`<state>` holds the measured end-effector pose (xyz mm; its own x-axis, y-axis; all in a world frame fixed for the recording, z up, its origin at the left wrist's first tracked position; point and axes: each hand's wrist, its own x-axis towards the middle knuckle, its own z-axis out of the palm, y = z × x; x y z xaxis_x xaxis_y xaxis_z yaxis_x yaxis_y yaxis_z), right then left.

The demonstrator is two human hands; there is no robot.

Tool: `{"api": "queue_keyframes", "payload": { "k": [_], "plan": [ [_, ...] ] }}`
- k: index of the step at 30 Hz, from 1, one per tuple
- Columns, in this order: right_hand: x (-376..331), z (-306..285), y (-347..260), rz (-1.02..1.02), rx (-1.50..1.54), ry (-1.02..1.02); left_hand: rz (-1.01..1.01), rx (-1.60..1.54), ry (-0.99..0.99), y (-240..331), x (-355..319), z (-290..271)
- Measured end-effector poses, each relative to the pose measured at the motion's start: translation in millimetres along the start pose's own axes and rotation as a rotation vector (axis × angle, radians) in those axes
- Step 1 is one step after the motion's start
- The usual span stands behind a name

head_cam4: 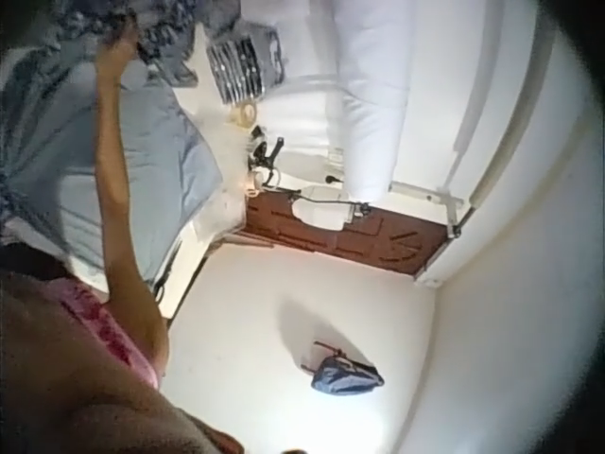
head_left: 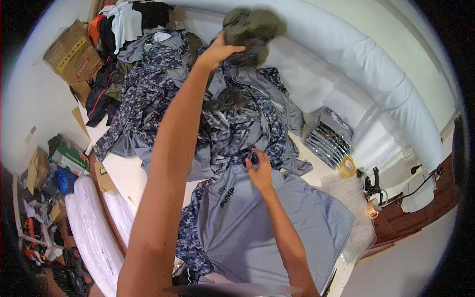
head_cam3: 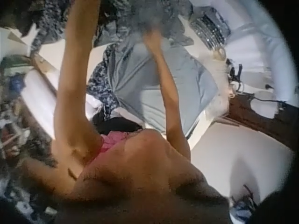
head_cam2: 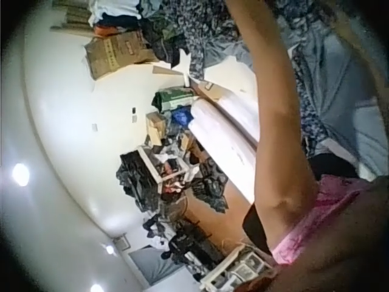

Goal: The recorder trims the edge of a camouflage garment with scissors and then folds it on a table.

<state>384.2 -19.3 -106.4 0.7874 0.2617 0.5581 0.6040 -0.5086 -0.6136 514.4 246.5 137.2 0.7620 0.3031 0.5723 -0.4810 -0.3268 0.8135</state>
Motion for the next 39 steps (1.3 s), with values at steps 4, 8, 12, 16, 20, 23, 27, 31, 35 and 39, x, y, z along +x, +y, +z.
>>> {"api": "queue_keyframes", "payload": {
  "k": [4, 8, 12, 16, 20, 23, 27, 31, 35, 39],
  "plan": [
    [16.8, -1.5, 8.4, -0.005, -0.031, -0.044, 0.017, 0.310, -0.320, 20.3, 12.1, -0.4],
    [15.2, 17.3, -16.9, 0.010, -0.011, -0.085, 0.372, 0.813, -0.544, -68.6, -85.7, -45.3],
    [5.8, 20.6, -14.1, 0.023, -0.082, -0.112, 0.070, 0.878, -0.462, -122.3, -267.6, -70.1],
    [39.7, 45.8, -27.2, -0.007, -0.180, -0.202, 0.123, 1.105, -0.293, -149.1, -351.0, -88.7],
    [87.5, 62.5, -38.7, 0.426, -0.572, -0.537, 0.152, 1.155, -0.497, -141.1, -332.5, -50.1],
    [118.7, 98.2, 10.2, 0.396, -0.648, -0.834, 0.014, 1.114, -0.546, -179.4, -310.3, -28.9],
    [178.6, 116.2, 63.0, 0.306, -0.848, -1.014, -0.299, 1.105, -0.560, -211.5, -252.4, 28.4],
    [212.2, 134.8, 105.6, 0.148, -0.896, -0.935, -0.579, 1.000, -0.891, -251.5, -180.8, 47.0],
    [224.9, 151.5, 141.4, 0.029, -1.030, -0.753, -0.663, 0.900, -0.721, -281.5, -146.0, 69.7],
    [231.9, 157.9, 164.8, 0.053, -0.987, -0.612, -0.597, 0.876, -0.579, -308.3, -126.8, 90.0]
  ]
}}
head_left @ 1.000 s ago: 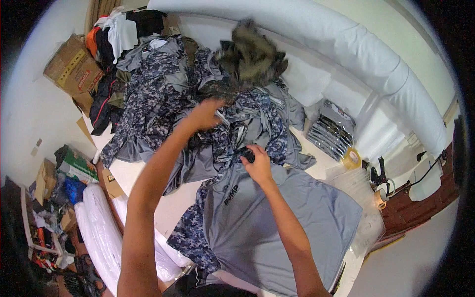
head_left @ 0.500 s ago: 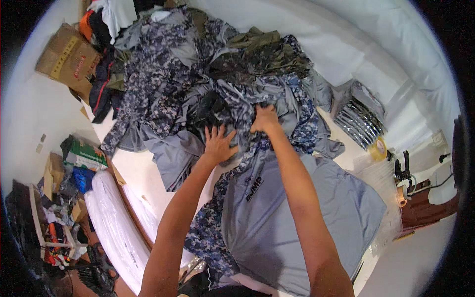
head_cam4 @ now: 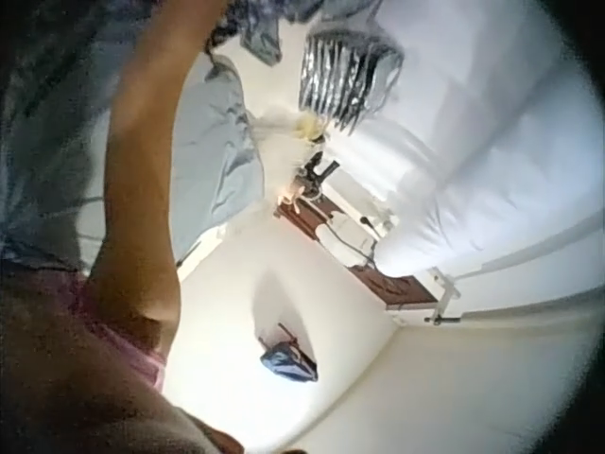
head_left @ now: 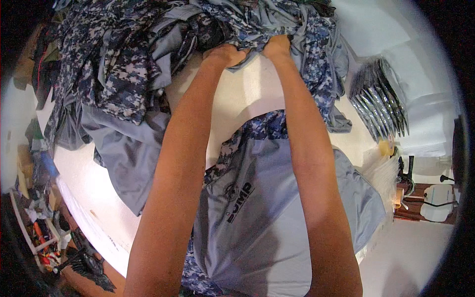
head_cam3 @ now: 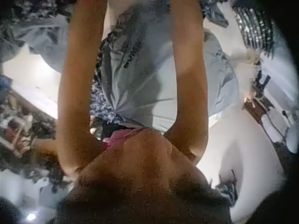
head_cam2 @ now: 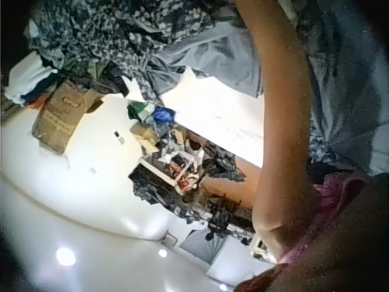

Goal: The recorder trims the edge of a camouflage garment with scissors and then folds it on a table.

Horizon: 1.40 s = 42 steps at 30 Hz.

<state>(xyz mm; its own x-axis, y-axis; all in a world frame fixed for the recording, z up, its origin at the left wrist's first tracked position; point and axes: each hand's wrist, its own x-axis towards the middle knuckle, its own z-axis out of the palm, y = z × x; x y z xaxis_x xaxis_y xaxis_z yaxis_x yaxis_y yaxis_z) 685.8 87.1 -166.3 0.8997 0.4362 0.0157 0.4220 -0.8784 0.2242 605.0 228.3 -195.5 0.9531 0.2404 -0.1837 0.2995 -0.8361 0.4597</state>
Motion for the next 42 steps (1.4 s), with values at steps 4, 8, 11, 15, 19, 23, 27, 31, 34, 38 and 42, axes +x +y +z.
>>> {"api": "queue_keyframes", "payload": {
  "k": [4, 8, 11, 15, 19, 23, 27, 31, 34, 38, 42],
  "plan": [
    [-27.4, 4.7, -11.8, 0.130, 0.351, 0.160, 0.105, -0.153, -0.117, -18.7, 0.2, -8.3],
    [-66.5, -12.1, 20.4, -0.027, 0.796, 0.054, 0.088, -0.176, 0.136, -3.1, -42.6, -0.7],
    [-131.3, -21.7, 49.5, -0.209, 0.889, 0.241, 0.044, -0.125, 0.094, 8.9, -81.3, -5.4],
    [-229.8, -19.0, 49.5, -0.027, 0.436, 0.613, 0.110, 0.004, 0.351, -10.6, -112.8, -5.7],
    [-229.8, 22.1, 88.6, 0.343, 0.624, 0.665, 0.142, 0.079, 0.668, -7.1, -139.1, 6.9],
    [-201.9, 38.6, 170.7, 0.326, 0.987, 0.117, 0.410, -0.232, 0.826, 50.3, -186.7, 7.6],
    [-166.2, -35.4, 167.1, 0.364, 0.957, 0.209, 0.806, -0.329, 0.290, 71.6, -231.1, 16.1],
    [-148.1, -102.8, 175.5, 0.138, 1.699, 0.823, 0.834, -0.181, 0.298, 90.6, -229.0, 57.5],
    [-192.2, -108.7, 156.1, 0.195, 1.266, 0.884, 0.704, 0.070, 0.363, 61.8, -200.9, 74.9],
    [-348.8, -43.4, 126.4, 0.113, 0.655, 0.683, 0.650, 0.191, 0.228, 69.3, -188.3, 56.1],
    [-467.7, 5.8, 133.2, 0.324, 0.421, 0.490, 0.638, 0.219, 0.202, 66.5, -162.8, 46.9]
  ]
}}
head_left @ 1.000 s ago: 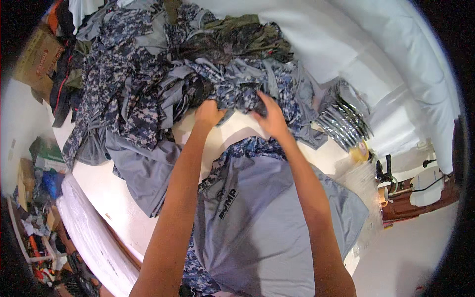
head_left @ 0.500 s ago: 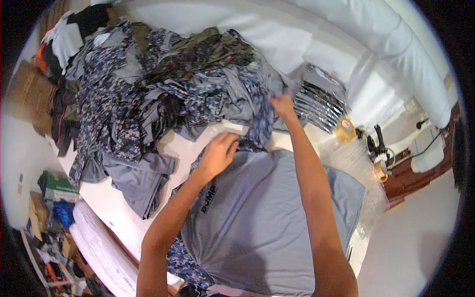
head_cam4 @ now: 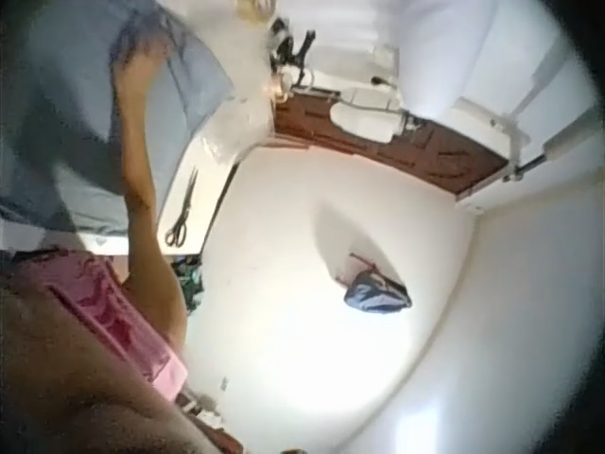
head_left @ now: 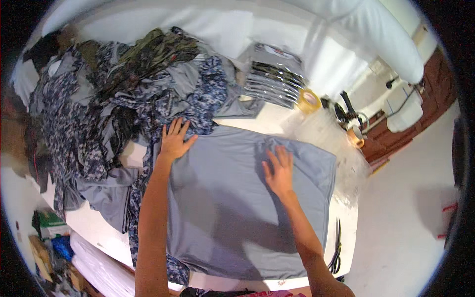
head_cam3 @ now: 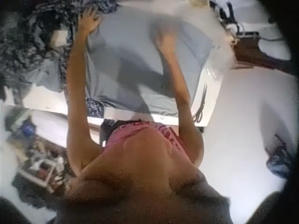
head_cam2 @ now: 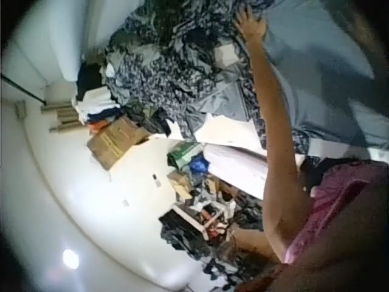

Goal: The recorder trims the edge of a camouflage garment with scissors and then folds it on a table.

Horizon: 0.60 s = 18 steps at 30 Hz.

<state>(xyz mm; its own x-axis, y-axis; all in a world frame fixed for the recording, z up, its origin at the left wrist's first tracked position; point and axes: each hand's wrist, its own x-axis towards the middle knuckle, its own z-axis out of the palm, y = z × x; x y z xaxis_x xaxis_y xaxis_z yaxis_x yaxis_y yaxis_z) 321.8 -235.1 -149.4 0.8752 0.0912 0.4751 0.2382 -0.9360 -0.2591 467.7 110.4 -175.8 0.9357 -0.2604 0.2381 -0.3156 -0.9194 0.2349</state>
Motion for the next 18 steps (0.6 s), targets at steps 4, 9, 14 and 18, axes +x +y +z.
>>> {"api": "queue_keyframes", "payload": {
  "k": [4, 9, 14, 18],
  "plan": [
    [-30.4, -33.5, 58.6, 0.222, -0.220, 0.147, -0.028, 0.046, -0.003, 32.4, 12.1, 15.3],
    [-43.1, -57.6, 130.1, 0.446, -0.410, 0.052, -0.028, 0.055, 0.012, 71.9, -6.2, 31.2],
    [-63.9, -69.0, 171.2, 0.578, -0.212, 0.030, -0.046, 0.015, 0.023, 74.0, -22.5, 20.0],
    [-74.4, -105.5, 142.4, 0.431, -0.203, 0.149, 0.036, -0.164, 0.227, 136.2, -82.9, -8.0]
  ]
}}
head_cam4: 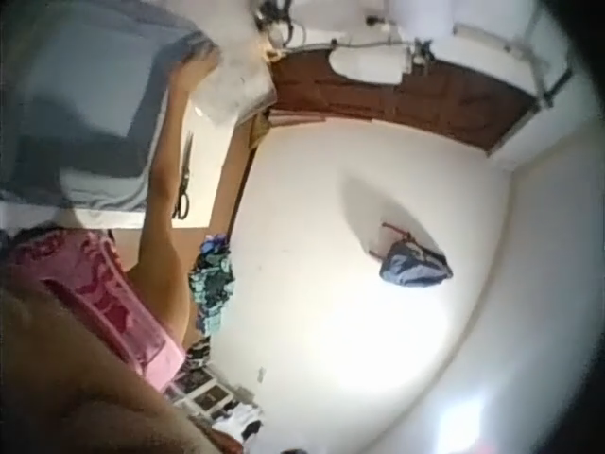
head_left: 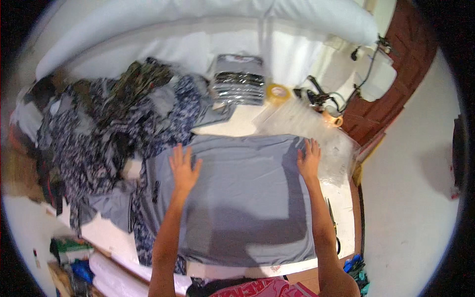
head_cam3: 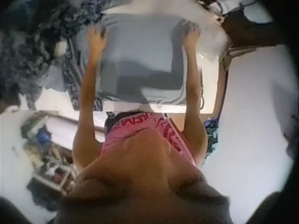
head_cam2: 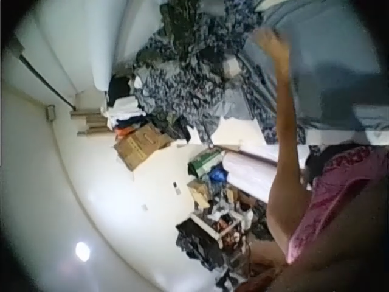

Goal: The recorder trims the edge of a camouflage garment with scissors and then folds it on a table.

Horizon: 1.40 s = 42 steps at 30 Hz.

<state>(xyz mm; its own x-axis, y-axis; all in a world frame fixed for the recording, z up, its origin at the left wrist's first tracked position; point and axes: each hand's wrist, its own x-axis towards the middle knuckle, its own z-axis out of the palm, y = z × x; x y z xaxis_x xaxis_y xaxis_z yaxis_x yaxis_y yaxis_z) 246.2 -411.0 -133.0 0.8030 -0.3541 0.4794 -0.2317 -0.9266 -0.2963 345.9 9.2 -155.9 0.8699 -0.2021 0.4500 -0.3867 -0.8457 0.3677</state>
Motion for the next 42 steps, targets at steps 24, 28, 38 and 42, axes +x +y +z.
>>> {"api": "queue_keyframes", "payload": {
  "k": [24, 28, 38, 42],
  "plan": [
    [-239.9, -49.0, -209.2, -0.514, 0.201, -0.493, -0.648, 0.389, 0.160, -26.7, -287.9, -154.3],
    [-243.9, -48.6, -208.0, -0.465, 0.165, -0.482, -0.747, 0.472, 0.142, -4.2, -272.8, -171.6],
    [-247.1, -54.2, -208.0, -0.468, 0.157, -0.479, -0.154, 0.237, 0.125, -91.6, -186.4, -118.1],
    [-249.9, -51.7, -198.2, -0.443, 0.154, -0.447, -0.433, 0.389, 0.134, -92.1, -172.4, -106.0]
  ]
}}
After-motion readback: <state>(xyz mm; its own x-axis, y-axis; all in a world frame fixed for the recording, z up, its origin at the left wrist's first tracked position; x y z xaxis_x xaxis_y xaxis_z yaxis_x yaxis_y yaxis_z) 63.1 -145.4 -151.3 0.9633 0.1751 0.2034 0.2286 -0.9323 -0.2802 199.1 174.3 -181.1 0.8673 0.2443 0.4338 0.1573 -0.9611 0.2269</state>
